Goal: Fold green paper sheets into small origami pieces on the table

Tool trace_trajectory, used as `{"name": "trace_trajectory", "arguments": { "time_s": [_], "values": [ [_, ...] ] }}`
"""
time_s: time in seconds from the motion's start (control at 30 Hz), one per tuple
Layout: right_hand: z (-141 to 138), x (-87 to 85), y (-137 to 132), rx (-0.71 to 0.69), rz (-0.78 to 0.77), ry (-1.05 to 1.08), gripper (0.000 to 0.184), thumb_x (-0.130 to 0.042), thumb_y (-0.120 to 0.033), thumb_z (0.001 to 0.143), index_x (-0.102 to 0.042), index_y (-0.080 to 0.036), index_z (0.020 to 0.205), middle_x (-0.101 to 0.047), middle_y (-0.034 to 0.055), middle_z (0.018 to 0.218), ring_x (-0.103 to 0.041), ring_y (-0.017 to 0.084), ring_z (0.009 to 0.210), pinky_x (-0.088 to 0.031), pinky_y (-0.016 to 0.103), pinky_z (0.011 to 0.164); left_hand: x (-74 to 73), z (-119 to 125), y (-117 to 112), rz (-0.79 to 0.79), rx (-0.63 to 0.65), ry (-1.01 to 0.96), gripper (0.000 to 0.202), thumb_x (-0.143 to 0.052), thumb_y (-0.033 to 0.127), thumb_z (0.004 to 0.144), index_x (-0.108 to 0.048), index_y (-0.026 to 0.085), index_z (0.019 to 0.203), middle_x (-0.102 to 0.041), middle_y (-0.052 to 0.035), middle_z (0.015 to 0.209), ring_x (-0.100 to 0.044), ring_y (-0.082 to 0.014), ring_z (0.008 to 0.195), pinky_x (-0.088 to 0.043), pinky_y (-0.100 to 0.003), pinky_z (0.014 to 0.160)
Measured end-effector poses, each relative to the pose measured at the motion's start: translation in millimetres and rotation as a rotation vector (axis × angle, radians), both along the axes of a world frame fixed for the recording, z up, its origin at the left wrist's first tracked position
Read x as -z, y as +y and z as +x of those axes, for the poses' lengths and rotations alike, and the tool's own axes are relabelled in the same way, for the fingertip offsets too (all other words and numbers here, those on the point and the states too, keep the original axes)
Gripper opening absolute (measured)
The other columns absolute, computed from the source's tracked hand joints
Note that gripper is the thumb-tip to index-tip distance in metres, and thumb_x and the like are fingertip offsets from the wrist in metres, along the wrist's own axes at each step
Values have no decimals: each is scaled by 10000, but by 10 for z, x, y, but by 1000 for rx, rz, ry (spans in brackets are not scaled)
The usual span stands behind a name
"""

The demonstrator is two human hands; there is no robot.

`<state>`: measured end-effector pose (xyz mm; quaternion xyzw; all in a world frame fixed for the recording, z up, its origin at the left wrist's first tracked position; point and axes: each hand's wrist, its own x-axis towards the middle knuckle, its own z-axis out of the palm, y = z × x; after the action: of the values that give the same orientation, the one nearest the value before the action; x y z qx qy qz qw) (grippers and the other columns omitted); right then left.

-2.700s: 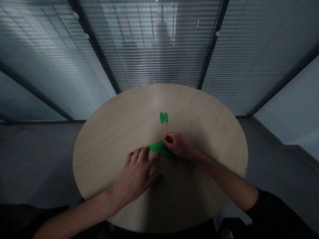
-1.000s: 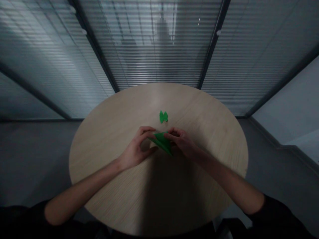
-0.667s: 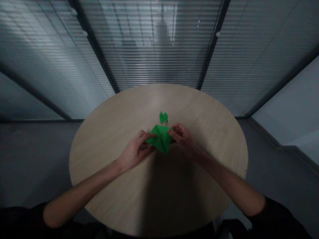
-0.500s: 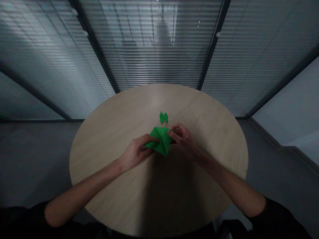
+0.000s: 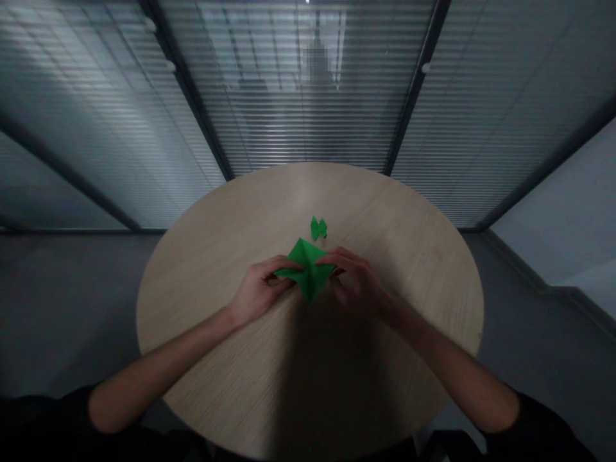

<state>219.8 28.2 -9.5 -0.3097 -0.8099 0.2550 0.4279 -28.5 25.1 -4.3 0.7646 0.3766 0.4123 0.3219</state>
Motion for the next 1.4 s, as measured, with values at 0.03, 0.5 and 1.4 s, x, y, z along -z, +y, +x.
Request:
{"name": "trace_trajectory", "arguments": {
  "time_s": [0.03,0.5,1.4],
  "values": [
    [1,7,0,-3,7,0,406,-623,-95,847,-696,-283,1200,-701,70,1123,-696,206,928,-592,327,730,-4,1,3,-13,2,-7,162,-648,188,899,-764,172,1010,-754,-71,956,-698,-168,812,-537,-265,682],
    [13,-5,-24,85,-25,-12,128,-763,-282,846,-788,-284,971,-771,52,998,-725,241,922,-592,396,837,-12,-41,1,-73,32,-20,175,-675,184,855,-773,178,1001,-756,-57,946,-699,-174,814,-540,-269,699],
    [-253,5,-128,81,-464,354,185,-805,-377,840,-766,-216,920,-775,25,773,-747,167,660,-636,290,630,29,191,-112,-389,-17,-414,252,-740,160,744,-629,150,971,-681,8,760,-611,-76,557,-460,-150,482]
  ]
}}
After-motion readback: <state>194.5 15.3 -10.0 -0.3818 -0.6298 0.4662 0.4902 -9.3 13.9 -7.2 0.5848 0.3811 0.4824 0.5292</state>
